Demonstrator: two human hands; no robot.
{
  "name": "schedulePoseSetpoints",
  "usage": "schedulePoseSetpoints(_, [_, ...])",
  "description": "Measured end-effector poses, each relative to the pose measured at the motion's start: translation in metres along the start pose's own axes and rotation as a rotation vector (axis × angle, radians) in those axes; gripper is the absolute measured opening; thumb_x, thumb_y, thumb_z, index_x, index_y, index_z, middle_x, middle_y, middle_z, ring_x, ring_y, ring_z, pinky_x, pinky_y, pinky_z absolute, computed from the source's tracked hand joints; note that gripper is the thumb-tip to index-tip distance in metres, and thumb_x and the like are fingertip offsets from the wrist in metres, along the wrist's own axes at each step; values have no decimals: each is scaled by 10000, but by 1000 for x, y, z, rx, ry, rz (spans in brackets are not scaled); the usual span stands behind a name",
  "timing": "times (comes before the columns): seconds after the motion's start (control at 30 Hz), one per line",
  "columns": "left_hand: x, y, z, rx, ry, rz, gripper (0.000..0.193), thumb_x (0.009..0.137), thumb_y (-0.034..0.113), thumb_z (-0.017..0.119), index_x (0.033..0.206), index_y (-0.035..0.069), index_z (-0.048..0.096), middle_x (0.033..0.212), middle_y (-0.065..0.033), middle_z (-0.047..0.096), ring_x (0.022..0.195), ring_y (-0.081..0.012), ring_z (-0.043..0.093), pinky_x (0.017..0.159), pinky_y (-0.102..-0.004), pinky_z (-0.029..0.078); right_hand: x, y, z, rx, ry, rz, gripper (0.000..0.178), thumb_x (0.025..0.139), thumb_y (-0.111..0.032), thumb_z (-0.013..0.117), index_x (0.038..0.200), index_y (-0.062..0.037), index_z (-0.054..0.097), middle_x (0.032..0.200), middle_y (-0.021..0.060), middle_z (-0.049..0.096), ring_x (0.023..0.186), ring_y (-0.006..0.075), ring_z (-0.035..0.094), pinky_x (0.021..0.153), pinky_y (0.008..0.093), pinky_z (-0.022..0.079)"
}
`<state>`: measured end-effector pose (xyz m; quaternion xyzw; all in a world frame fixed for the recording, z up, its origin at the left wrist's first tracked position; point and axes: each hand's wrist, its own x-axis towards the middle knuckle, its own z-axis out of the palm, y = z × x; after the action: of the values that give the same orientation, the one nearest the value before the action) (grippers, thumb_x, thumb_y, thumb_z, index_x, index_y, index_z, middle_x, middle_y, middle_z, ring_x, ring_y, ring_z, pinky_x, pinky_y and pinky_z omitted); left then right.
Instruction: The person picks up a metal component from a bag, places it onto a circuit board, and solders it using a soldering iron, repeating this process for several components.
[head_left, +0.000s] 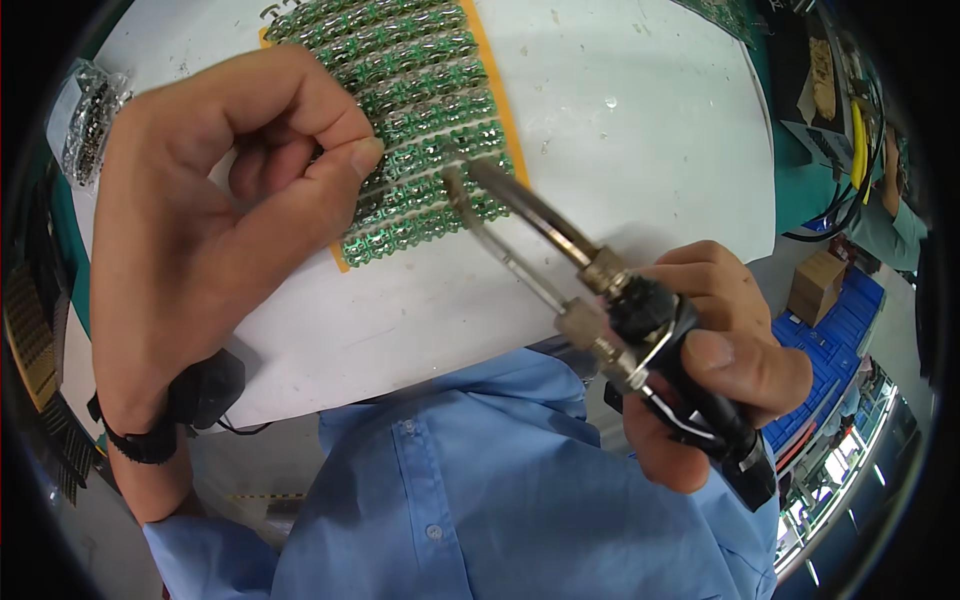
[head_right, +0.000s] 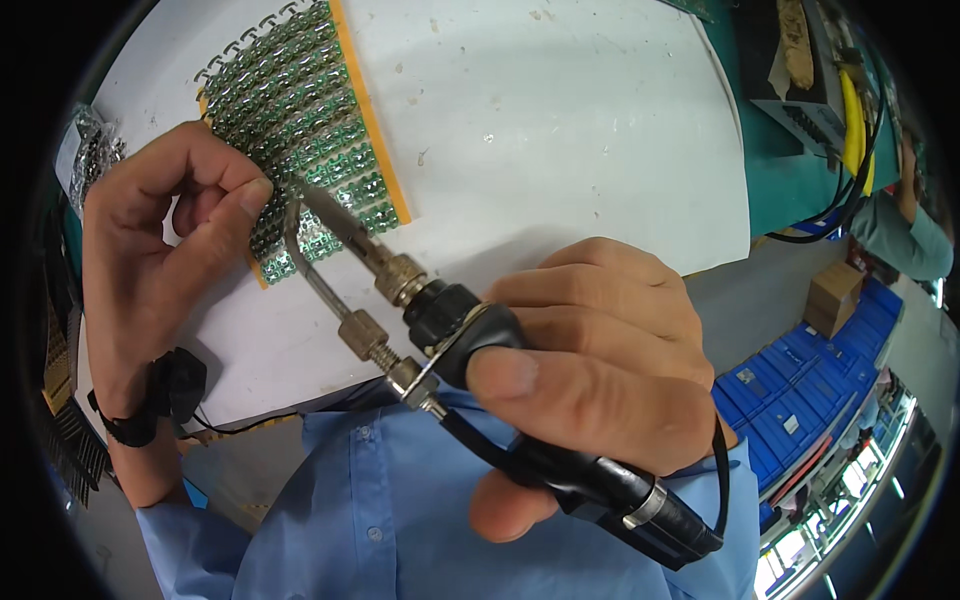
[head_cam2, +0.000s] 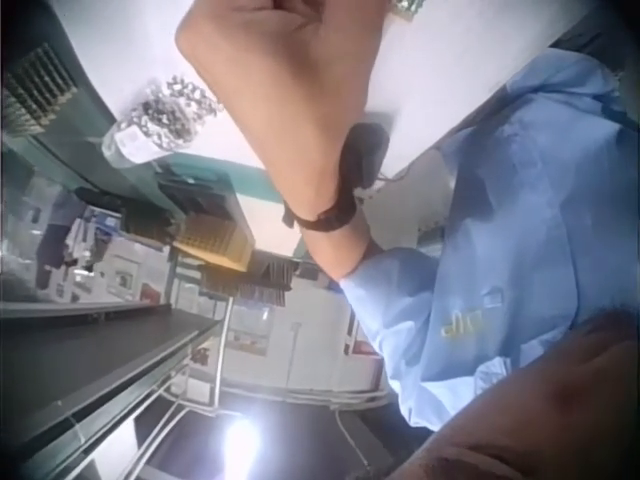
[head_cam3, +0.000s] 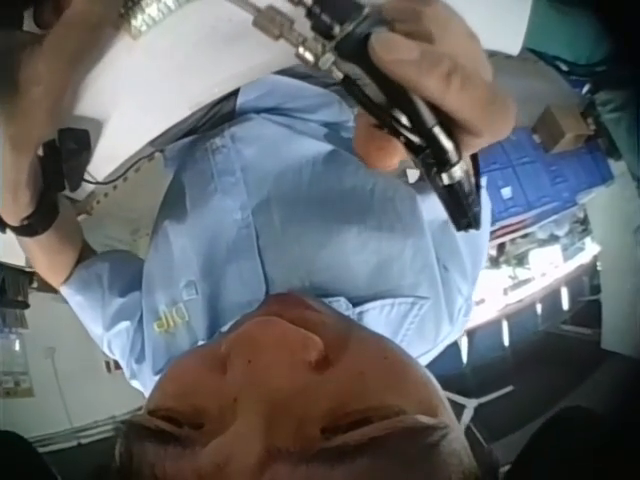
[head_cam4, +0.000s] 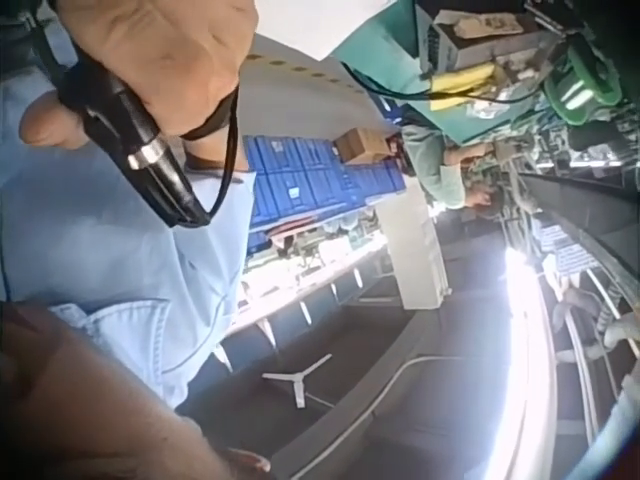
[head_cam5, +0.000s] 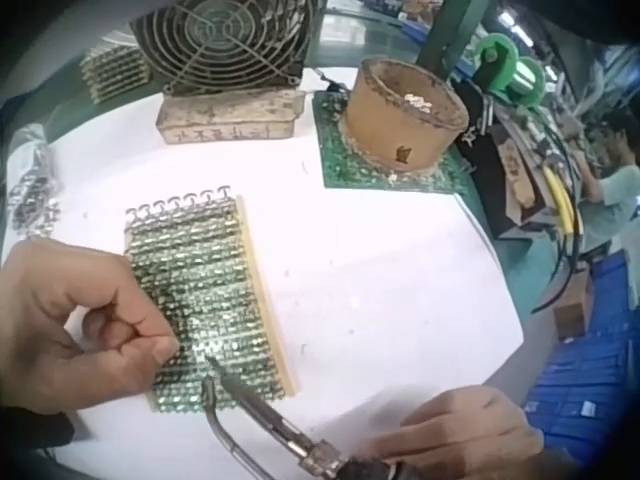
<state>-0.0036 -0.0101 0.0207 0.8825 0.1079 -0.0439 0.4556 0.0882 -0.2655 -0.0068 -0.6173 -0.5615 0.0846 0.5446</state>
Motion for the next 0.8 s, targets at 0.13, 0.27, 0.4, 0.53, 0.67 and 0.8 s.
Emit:
schedulePoseSetpoints(0.13, [5, -1, -2, -38, -25, -9, 49, 816, 8, 663, 783, 27, 631, 655, 74, 509, 603, -13, 384, 548, -204, 279, 10, 2, 4, -23, -90, -17, 613, 869, -551, 625, 1148, -18, 505, 667, 95, 600, 590, 283, 646, 513, 356, 487])
schedulePoseSetpoints(0.27, [4, 2, 2, -76, -9, -90, 55, 804, 2, 664, 767, 28, 634, 644, 73, 500, 592, -15, 379, 544, -209, 273, 19, 1, 5, -47, -135, -15, 616, 851, -555, 645, 1128, -15, 539, 659, 77, 590, 594, 288, 650, 515, 368, 494])
schedulePoseSetpoints(0.4, [4, 4, 4, -103, 20, -81, 55, 796, -2, 665, 760, 28, 638, 640, 73, 498, 588, -15, 381, 543, -211, 274, 24, 1, 1, -27, -215, 17, 666, 821, -553, 678, 1180, -8, 543, 672, 58, 593, 620, 293, 656, 531, 371, 502])
schedulePoseSetpoints(0.53, [6, 2, 2, -26, 16, -23, 52, 793, -4, 663, 761, 27, 639, 640, 73, 501, 586, -12, 380, 536, -207, 272, 25, 1, 2, -18, -227, 25, 693, 808, -545, 693, 1213, -4, 538, 677, 48, 594, 641, 293, 661, 536, 374, 505])
schedulePoseSetpoints(0.67, [7, -2, 0, -138, -23, -79, 50, 792, 1, 664, 759, 27, 637, 638, 71, 501, 582, -8, 378, 527, -206, 266, 22, 4, 8, -4, -166, 3, 678, 822, -548, 678, 1201, -1, 544, 676, 61, 600, 629, 284, 659, 522, 355, 498])
schedulePoseSetpoints(0.8, [4, -5, 1, -108, -14, -65, 49, 790, 4, 664, 758, 27, 636, 636, 68, 500, 580, -8, 376, 523, -206, 262, 16, 8, 14, -11, -81, -48, 675, 841, -568, 654, 1182, 5, 549, 662, 81, 612, 602, 274, 656, 496, 325, 484])
